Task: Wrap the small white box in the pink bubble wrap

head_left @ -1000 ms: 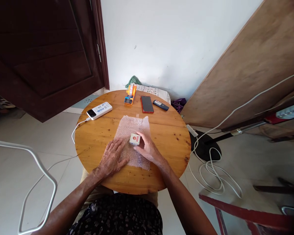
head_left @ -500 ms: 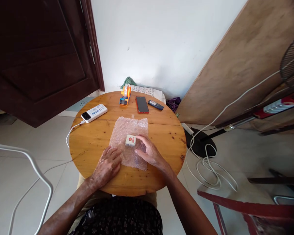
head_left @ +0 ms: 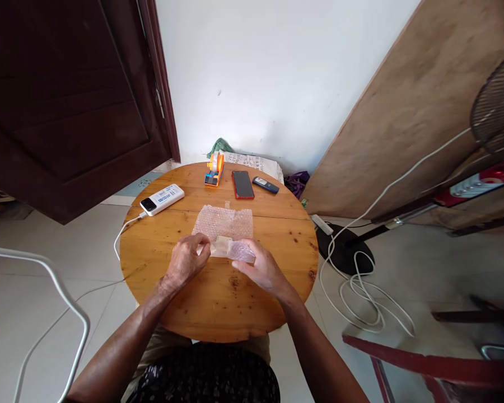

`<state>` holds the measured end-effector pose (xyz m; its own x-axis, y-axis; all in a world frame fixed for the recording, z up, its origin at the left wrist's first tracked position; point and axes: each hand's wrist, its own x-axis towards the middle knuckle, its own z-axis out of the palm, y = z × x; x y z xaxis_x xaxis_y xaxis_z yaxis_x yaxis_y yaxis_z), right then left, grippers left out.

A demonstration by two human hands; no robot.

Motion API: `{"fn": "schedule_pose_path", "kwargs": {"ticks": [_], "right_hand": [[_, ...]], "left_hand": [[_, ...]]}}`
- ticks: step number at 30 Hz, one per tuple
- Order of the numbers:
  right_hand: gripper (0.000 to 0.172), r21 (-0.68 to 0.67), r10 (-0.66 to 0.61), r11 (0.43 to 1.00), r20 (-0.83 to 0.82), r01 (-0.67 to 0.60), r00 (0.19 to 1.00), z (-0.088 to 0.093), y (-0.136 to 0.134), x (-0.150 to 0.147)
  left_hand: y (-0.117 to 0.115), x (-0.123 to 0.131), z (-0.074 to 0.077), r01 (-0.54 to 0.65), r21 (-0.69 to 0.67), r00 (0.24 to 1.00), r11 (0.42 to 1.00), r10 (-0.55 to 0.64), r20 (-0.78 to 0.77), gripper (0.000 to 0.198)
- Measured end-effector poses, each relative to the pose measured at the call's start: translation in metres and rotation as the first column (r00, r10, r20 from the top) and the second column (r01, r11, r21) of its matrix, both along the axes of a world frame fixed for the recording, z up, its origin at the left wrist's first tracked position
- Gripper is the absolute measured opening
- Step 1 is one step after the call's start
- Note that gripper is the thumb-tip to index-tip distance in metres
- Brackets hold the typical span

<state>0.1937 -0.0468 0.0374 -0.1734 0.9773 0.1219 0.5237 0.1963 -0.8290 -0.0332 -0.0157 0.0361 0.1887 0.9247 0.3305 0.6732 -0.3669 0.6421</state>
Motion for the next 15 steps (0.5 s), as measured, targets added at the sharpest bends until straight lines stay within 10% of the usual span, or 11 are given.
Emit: {"fn": "schedule_pose_path", "kwargs": {"ticks": [3, 15], "right_hand": [[0.017, -0.05, -0.13, 0.991, -0.061, 0.127, 0.99, -0.011, 0.012, -0.004], [0.027, -0.235, -0.338, 0.93, -0.241, 0.283, 0.91, -0.041, 0.03, -0.005]], "left_hand": [[0.016, 0.005, 0.0, -0.015, -0.079, 1.0, 0.997, 0.015, -0.003, 0.012], [0.04, 0.007, -0.005, 0.081, -0.351, 0.992, 0.933, -0.041, 0.122, 0.03]]}}
